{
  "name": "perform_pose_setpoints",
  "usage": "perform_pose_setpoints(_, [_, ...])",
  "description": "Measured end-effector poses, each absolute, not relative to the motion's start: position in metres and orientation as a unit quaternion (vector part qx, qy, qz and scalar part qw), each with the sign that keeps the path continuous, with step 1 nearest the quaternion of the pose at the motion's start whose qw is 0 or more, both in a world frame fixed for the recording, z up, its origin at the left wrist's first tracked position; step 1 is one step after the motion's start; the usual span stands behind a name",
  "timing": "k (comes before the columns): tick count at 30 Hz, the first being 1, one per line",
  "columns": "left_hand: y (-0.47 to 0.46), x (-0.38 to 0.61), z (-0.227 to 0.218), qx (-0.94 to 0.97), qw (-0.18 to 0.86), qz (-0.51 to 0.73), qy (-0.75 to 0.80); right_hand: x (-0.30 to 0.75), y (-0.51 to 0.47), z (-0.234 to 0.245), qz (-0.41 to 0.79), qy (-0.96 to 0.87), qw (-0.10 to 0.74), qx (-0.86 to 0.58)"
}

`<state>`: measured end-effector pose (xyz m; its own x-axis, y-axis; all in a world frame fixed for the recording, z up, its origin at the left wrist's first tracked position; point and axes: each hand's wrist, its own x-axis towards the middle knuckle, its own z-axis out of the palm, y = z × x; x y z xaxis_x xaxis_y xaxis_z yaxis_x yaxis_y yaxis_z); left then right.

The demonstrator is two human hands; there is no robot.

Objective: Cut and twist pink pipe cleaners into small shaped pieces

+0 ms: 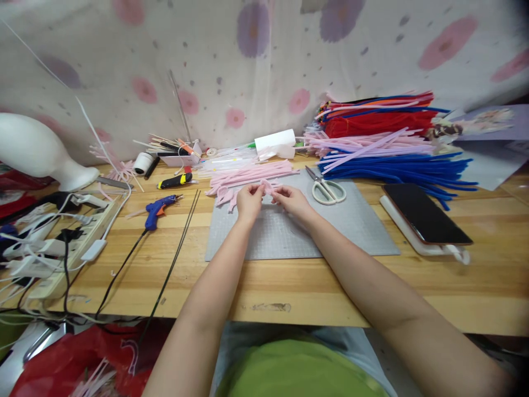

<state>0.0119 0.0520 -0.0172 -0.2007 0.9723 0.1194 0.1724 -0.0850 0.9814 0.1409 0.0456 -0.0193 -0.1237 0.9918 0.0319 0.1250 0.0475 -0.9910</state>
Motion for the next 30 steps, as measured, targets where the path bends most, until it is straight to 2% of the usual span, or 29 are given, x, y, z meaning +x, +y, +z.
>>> perform_pose_setpoints(5, [0.059, 0.022, -0.032, 0.499, 0.399, 0.536, 0.551, 0.144, 0.054, -0.033, 0.363, -0.582, 0.474, -0.552])
perform_pose_setpoints(8, [0.061, 0.023, -0.041, 0.507, 0.411, 0.521, 0.55, 0.143, 0.057, -0.037, 0.328, -0.58, 0.47, -0.579])
perform_pose_setpoints(20, [0.053, 0.022, -0.037, 0.512, 0.357, 0.502, 0.599, 0.139, 0.058, -0.045, 0.366, -0.55, 0.483, -0.575])
perform_pose_setpoints(27, [0.047, 0.018, -0.032, 0.476, 0.432, 0.55, 0.533, 0.14, 0.048, -0.037, 0.345, -0.586, 0.444, -0.584])
perform_pose_setpoints(30, [0.045, 0.014, -0.032, 0.488, 0.41, 0.541, 0.549, 0.141, 0.043, -0.033, 0.338, -0.606, 0.421, -0.584])
